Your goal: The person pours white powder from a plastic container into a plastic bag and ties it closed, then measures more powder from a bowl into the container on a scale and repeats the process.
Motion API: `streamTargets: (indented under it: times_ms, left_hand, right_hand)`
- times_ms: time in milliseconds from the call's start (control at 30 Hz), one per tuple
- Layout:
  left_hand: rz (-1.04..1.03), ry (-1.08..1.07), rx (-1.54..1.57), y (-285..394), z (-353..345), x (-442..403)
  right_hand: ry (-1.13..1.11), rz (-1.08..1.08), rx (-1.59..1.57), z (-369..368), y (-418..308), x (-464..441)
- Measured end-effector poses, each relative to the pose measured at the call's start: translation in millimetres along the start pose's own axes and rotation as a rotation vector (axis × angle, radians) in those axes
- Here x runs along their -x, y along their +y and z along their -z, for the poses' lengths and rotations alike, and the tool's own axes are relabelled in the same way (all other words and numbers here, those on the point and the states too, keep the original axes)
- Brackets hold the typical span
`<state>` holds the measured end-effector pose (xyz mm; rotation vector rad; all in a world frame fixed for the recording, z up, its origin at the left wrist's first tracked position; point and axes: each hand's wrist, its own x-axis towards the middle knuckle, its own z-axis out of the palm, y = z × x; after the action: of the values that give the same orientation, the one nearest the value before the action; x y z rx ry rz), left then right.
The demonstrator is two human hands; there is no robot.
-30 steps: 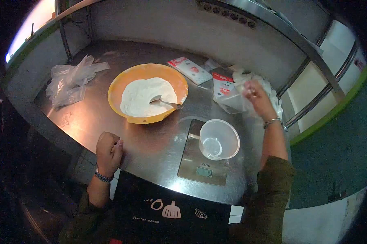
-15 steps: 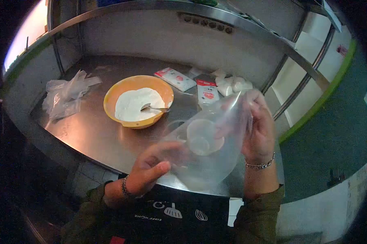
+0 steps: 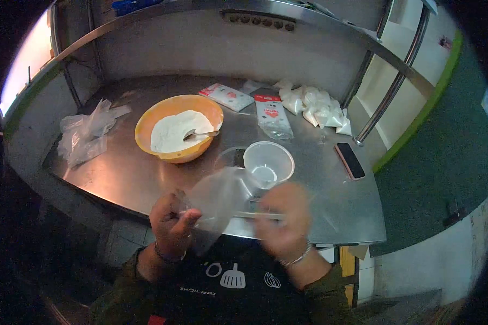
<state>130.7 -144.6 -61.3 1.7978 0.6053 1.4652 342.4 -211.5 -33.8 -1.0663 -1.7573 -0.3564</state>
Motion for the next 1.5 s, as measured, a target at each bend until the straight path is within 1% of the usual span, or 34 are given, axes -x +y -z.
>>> streamTargets:
  times_ms: [67, 100, 167, 200, 267, 300, 367, 400, 467, 500, 567, 700, 767, 800, 867, 900, 967, 1000, 1067, 1167, 1300, 1367, 1400, 1467, 1500]
  left_hand:
    - [-0.201, 0.030, -0.250, 3.7, -3.7, 0.8]
    - [-0.197, 0.027, -0.257, 6.4, -6.8, 1.8]
    - [0.079, -0.139, 0.146, 12.2, -11.1, 1.7]
    - [0.076, -0.140, 0.141, 15.3, -8.5, 0.8]
    - [0.241, -0.158, 0.284, 20.2, -3.2, -0.1]
    - [0.242, -0.155, 0.283, 16.6, -0.3, -0.9]
    - [-0.069, -0.189, -0.222, 6.9, 4.9, -2.5]
    - [-0.067, -0.190, -0.224, 9.4, 5.6, -1.6]
    - [-0.058, -0.251, -0.432, 16.5, 5.7, -1.4]
    - [-0.060, -0.251, -0.432, 16.9, 4.3, -2.7]
    - [0.084, -0.284, -0.342, 17.4, 1.0, -5.7]
    - [0.125, -0.250, -0.244, 14.1, -3.8, -4.6]
    - [0.190, -0.274, -0.110, 12.8, -5.0, -3.6]
    - [0.192, -0.274, -0.111, 12.7, -7.0, -2.9]
    - [0.254, -0.294, 0.062, 12.6, -11.5, -2.0]
    - [0.255, -0.297, 0.060, 11.5, -10.9, -2.5]
    - [0.128, -0.346, -0.017, 7.9, -8.4, -4.7]
    - [0.130, -0.347, -0.018, 6.7, -7.4, -4.1]
    - [-0.001, -0.350, -0.190, 4.9, -5.9, -2.4]
    - [-0.050, -0.351, -0.236, 4.2, -7.4, -7.0]
    - [0.015, -0.361, -0.183, 8.7, -2.1, -9.4]
    - [-0.023, -0.390, -0.203, 12.9, -1.6, -10.4]
    - [-0.021, -0.392, -0.204, 13.8, -1.2, -10.2]
    - [-0.022, -0.372, -0.241, 15.0, -0.6, -11.5]
    - [-0.024, -0.374, -0.243, 15.6, -1.3, -11.3]
  right_hand:
    - [-0.232, 0.057, -0.021, -20.1, -34.5, -3.7]
    - [-0.230, 0.053, -0.028, -25.8, -40.3, -6.1]
    - [-0.289, -0.169, -0.150, -33.1, -44.9, -12.8]
    - [-0.285, -0.168, -0.153, -33.3, -44.5, -12.4]
    - [-0.336, -0.172, -0.203, -31.6, -39.5, -9.0]
    - [-0.338, -0.171, -0.206, -31.3, -36.7, -7.6]
    - [-0.430, -0.114, -0.199, -30.0, -31.9, -4.4]
    - [-0.430, -0.116, -0.201, -29.0, -30.4, -3.0]
    - [-0.441, -0.174, -0.188, -27.2, -28.6, -2.4]
    - [-0.440, -0.172, -0.187, -27.6, -32.4, -5.9]
    - [-0.442, -0.134, -0.002, -29.8, -46.3, -15.2]
    - [-0.460, -0.195, -0.024, -35.3, -44.8, -7.6]
    - [-0.432, -0.202, -0.096, -34.6, -45.0, -7.3]
    - [-0.433, -0.204, -0.098, -34.2, -45.0, -6.8]
    - [-0.450, -0.248, -0.124, -33.4, -44.6, -5.6]
    - [-0.447, -0.251, -0.126, -32.2, -43.8, -4.9]
    - [-0.539, -0.449, -0.415, -29.0, -41.1, -4.1]
    - [-0.538, -0.450, -0.417, -27.7, -40.9, -5.1]
    - [-0.532, -0.557, -0.545, -25.4, -41.0, -7.4]
    - [-0.469, -0.625, -0.633, -28.9, -32.2, 1.9]
    - [-0.410, -0.681, -0.638, -26.2, -25.4, 7.3]
    - [-0.297, -0.643, -0.512, -27.1, -23.7, 8.8]
    - [-0.296, -0.646, -0.514, -25.8, -24.0, 8.5]
    - [-0.223, -0.497, -0.264, -21.7, -24.1, 6.2]
    - [-0.220, -0.497, -0.265, -21.0, -22.4, 5.9]
